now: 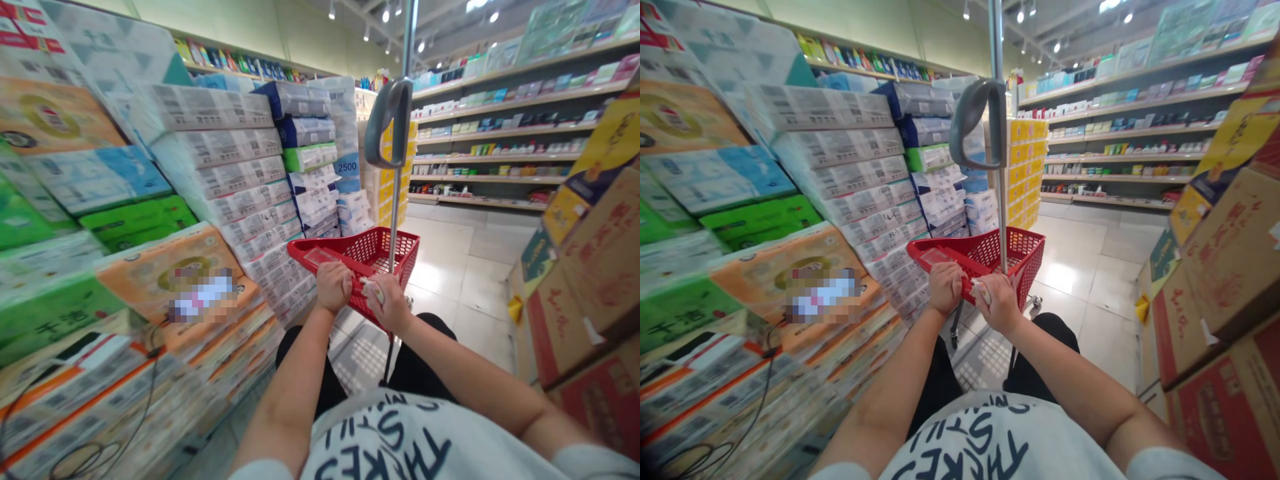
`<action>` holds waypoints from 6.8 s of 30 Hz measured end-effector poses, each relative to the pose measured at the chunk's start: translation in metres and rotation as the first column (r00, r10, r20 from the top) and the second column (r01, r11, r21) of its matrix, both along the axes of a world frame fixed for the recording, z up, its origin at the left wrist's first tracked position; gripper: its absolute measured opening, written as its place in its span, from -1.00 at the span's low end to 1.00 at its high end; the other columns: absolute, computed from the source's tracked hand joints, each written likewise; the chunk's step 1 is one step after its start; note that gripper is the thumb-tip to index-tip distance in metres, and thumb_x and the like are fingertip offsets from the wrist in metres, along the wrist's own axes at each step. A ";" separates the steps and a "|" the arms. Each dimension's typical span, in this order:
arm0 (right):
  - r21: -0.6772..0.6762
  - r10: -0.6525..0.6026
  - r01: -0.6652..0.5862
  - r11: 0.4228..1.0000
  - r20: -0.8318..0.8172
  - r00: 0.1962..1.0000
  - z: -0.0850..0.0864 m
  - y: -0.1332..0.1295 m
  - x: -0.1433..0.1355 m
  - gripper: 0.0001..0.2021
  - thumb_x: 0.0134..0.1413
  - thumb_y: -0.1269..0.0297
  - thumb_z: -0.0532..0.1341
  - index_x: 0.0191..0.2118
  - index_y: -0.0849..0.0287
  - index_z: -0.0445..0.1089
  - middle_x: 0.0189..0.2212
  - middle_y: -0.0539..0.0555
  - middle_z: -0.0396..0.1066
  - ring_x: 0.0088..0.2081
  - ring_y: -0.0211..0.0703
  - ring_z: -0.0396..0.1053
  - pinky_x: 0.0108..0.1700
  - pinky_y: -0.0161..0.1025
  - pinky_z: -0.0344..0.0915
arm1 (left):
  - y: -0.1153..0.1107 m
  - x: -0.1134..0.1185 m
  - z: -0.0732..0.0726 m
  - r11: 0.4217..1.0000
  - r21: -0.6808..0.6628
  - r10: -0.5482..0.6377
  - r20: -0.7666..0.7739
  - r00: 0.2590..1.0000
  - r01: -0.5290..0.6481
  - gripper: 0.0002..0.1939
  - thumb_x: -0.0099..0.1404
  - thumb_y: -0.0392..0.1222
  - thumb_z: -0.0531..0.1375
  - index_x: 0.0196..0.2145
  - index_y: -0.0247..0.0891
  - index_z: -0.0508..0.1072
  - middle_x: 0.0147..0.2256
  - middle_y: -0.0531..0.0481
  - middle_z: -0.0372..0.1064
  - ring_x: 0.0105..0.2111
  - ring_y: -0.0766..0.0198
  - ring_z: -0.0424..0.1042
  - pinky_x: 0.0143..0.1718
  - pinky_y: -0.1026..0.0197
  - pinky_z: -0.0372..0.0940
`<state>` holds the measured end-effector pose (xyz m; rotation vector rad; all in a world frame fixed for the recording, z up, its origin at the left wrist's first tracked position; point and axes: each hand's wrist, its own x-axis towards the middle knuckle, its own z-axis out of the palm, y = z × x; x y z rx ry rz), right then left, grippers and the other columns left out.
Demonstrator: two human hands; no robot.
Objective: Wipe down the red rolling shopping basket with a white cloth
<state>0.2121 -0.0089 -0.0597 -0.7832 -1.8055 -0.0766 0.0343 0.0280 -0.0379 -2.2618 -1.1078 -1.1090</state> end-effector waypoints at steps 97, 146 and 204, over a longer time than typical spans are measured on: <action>0.037 0.234 -0.256 0.966 0.300 0.925 0.025 0.001 -0.033 -0.64 0.20 0.42 0.07 0.11 0.16 0.29 -0.06 0.17 0.43 -0.02 -0.07 0.38 0.03 -0.08 0.35 | -0.017 -0.054 -0.011 0.997 0.026 0.055 0.326 0.944 -0.067 -0.47 0.44 -0.12 -0.33 -0.52 -0.16 0.28 -0.41 -0.05 0.40 -0.20 0.21 0.40 -0.03 0.02 0.24; -0.253 -0.001 -0.085 0.964 -0.322 0.947 0.021 0.039 -0.046 -0.77 0.19 0.13 0.11 -0.13 0.15 0.26 -0.27 0.14 0.42 -0.21 -0.06 0.42 -0.12 -0.12 0.35 | -0.011 -0.035 -0.013 0.994 0.104 -0.013 0.385 0.923 -0.030 -0.57 0.40 -0.21 -0.21 -0.52 -0.19 0.31 -0.39 -0.05 0.37 -0.26 0.20 0.36 -0.08 0.03 0.23; -0.282 0.151 -0.146 0.948 -0.002 0.988 0.015 0.007 -0.055 -0.55 0.33 0.17 -0.06 0.25 0.19 0.16 0.02 0.24 0.40 0.05 0.01 0.37 0.08 0.05 0.32 | -0.033 -0.027 -0.021 0.995 0.059 -0.088 0.056 0.995 0.085 -0.37 0.30 0.17 -0.07 0.23 -0.18 0.09 0.08 -0.27 0.24 0.10 -0.02 0.22 0.20 -0.27 -0.13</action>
